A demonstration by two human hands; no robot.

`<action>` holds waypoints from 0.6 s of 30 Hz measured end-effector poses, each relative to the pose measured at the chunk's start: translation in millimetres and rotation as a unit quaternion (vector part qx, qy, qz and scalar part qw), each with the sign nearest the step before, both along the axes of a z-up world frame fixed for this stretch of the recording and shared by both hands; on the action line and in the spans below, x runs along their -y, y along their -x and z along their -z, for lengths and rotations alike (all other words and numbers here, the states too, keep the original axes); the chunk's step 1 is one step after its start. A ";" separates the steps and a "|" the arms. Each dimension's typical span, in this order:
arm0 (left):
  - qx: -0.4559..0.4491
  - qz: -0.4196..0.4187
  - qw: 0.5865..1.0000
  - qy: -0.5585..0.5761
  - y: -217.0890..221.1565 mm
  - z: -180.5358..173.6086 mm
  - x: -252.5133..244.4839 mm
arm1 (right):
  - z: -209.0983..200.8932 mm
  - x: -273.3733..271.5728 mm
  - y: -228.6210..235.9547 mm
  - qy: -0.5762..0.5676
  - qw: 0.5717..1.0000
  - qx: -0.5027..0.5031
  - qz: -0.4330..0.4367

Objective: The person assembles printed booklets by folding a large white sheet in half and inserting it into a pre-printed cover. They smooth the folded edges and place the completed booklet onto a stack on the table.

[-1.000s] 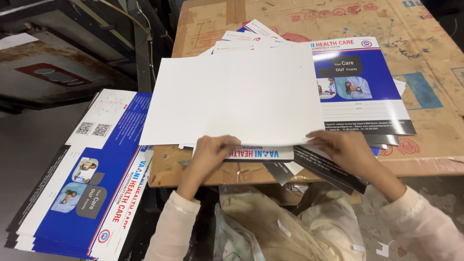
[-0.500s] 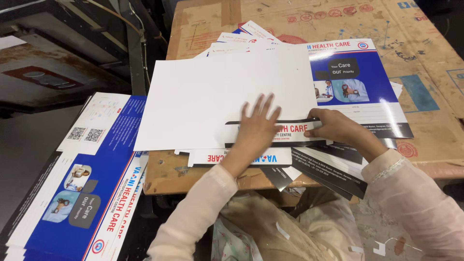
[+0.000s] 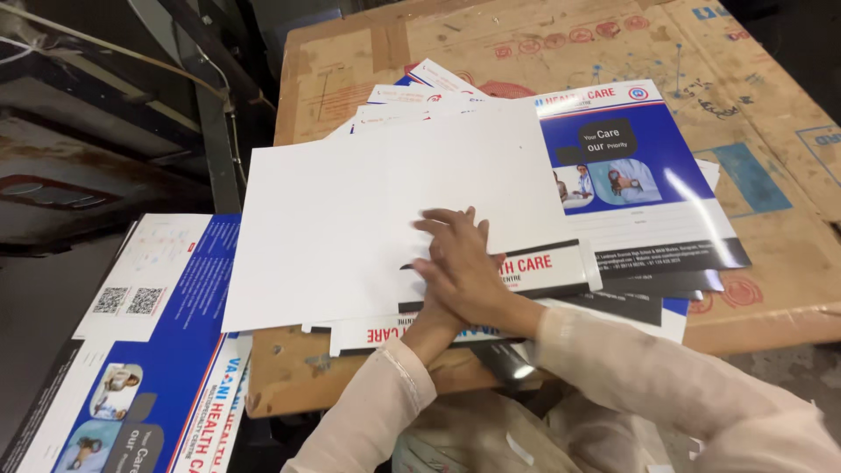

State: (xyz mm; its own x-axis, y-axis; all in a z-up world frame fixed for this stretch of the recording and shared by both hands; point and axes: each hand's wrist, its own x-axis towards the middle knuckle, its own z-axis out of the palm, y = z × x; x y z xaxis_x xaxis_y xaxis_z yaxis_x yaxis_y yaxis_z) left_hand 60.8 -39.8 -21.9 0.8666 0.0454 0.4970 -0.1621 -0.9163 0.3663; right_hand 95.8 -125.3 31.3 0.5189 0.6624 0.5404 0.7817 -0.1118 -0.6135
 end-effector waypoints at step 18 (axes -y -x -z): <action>-0.129 -0.150 0.972 -0.124 11.3 -6.0 -65.7 | 37.5 90.1 -74.6 0.304 0.935 0.156 0.096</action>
